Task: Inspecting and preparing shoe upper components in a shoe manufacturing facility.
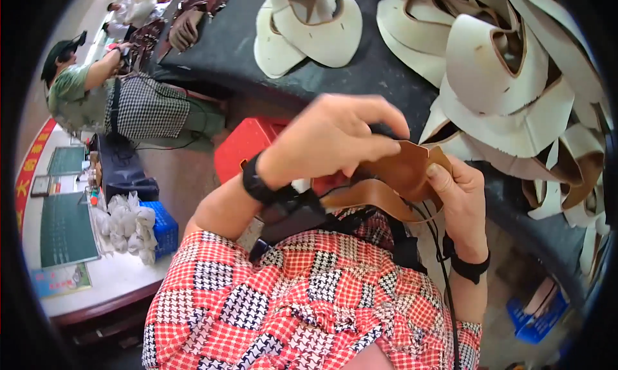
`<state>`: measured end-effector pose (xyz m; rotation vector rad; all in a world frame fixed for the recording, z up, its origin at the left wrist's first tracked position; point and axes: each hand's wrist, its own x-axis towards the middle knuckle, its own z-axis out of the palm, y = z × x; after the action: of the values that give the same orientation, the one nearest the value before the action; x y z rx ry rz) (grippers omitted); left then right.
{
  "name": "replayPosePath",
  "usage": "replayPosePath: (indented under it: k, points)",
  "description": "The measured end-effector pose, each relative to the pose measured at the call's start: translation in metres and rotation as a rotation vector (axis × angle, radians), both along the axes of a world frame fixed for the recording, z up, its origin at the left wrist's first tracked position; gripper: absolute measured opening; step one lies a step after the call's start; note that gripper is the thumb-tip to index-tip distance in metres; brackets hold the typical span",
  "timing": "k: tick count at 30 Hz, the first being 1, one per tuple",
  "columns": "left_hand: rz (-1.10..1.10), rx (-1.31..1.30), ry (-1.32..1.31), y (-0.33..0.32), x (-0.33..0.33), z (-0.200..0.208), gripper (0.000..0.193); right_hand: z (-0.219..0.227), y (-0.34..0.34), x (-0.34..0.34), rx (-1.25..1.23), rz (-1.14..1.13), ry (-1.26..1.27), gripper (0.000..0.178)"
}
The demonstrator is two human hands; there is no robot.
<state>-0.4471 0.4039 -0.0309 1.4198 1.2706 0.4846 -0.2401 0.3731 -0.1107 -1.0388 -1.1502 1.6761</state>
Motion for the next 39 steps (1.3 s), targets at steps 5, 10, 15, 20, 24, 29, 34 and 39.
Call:
replayPosePath:
  k: [5,10,15,20,24,29,34,39]
  points:
    - [-0.273,0.687,0.101,0.008,-0.002,-0.021,0.046,-0.004,-0.006,-0.003,-0.055,-0.001,0.114,0.018]
    - [-0.298,0.011,-0.243,0.01,0.007,-0.068,0.026,-0.02,-0.01,-0.007,-0.101,-0.095,0.067,0.017]
    - [-0.219,-0.068,-0.284,0.015,0.008,-0.086,0.018,-0.023,-0.015,-0.023,-0.079,-0.335,-0.005,0.016]
    - [0.011,-0.365,-0.436,0.013,0.011,-0.081,0.019,-0.028,-0.011,-0.024,-0.09,-0.381,-0.038,0.016]
    - [0.047,-0.406,-0.347,0.018,0.006,-0.089,0.018,-0.035,-0.018,-0.023,0.028,-0.339,-0.24,0.014]
    - [0.039,-0.548,-0.493,0.012,0.007,-0.114,0.016,-0.043,-0.02,-0.019,0.489,-0.235,-0.515,0.008]
    - [-0.088,-0.146,-0.199,0.004,0.015,-0.091,0.016,-0.041,-0.013,-0.007,0.464,-0.204,-0.531,0.009]
    - [-0.076,-0.011,-0.086,-0.009,0.026,-0.078,0.015,-0.035,-0.011,0.0,0.586,-0.165,-0.505,0.009]
